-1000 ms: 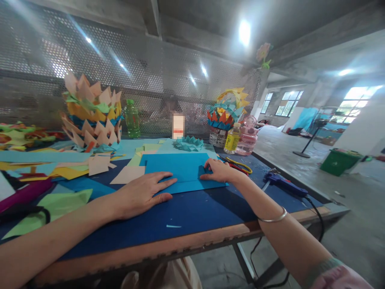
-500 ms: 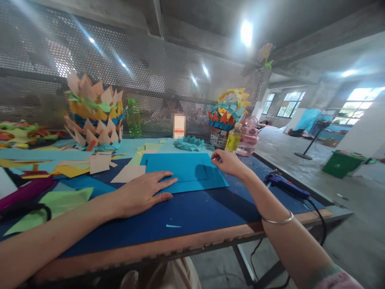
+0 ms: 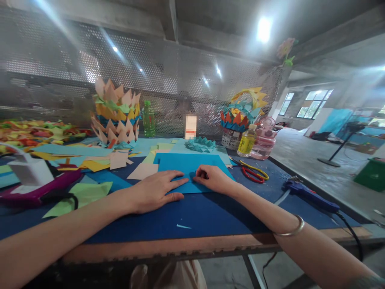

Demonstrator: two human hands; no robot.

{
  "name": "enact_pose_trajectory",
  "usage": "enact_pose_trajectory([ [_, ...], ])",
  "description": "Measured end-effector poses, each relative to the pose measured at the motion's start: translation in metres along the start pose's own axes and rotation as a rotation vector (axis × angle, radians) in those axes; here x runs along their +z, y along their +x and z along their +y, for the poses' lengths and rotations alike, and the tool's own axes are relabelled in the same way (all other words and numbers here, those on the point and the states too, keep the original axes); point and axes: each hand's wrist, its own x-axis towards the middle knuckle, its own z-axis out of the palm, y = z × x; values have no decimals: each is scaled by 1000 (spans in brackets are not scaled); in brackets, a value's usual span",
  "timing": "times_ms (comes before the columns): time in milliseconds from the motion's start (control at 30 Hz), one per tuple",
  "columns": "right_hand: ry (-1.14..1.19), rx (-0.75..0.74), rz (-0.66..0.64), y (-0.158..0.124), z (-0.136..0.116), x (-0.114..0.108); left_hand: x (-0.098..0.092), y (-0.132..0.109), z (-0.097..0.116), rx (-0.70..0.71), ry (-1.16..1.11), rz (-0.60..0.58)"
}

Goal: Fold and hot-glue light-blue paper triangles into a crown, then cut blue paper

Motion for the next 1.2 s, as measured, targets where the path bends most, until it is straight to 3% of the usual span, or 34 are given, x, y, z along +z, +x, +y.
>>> enact_pose_trajectory([
  [500,52,53,-57,3,-2,-4,-8,3,3,56,113,14],
  [667,53,72,-61,3,-2,-4,-12,1,-8,139,169,47],
  [833,59,53,-58,3,0,-2,-26,-12,-26,99,93,228],
  [933,67,57,-67,3,1,-1,-34,-17,-25,58,-8,338],
  [1200,61,39,-64,3,4,-1,-22,-8,-5,195,21,140],
])
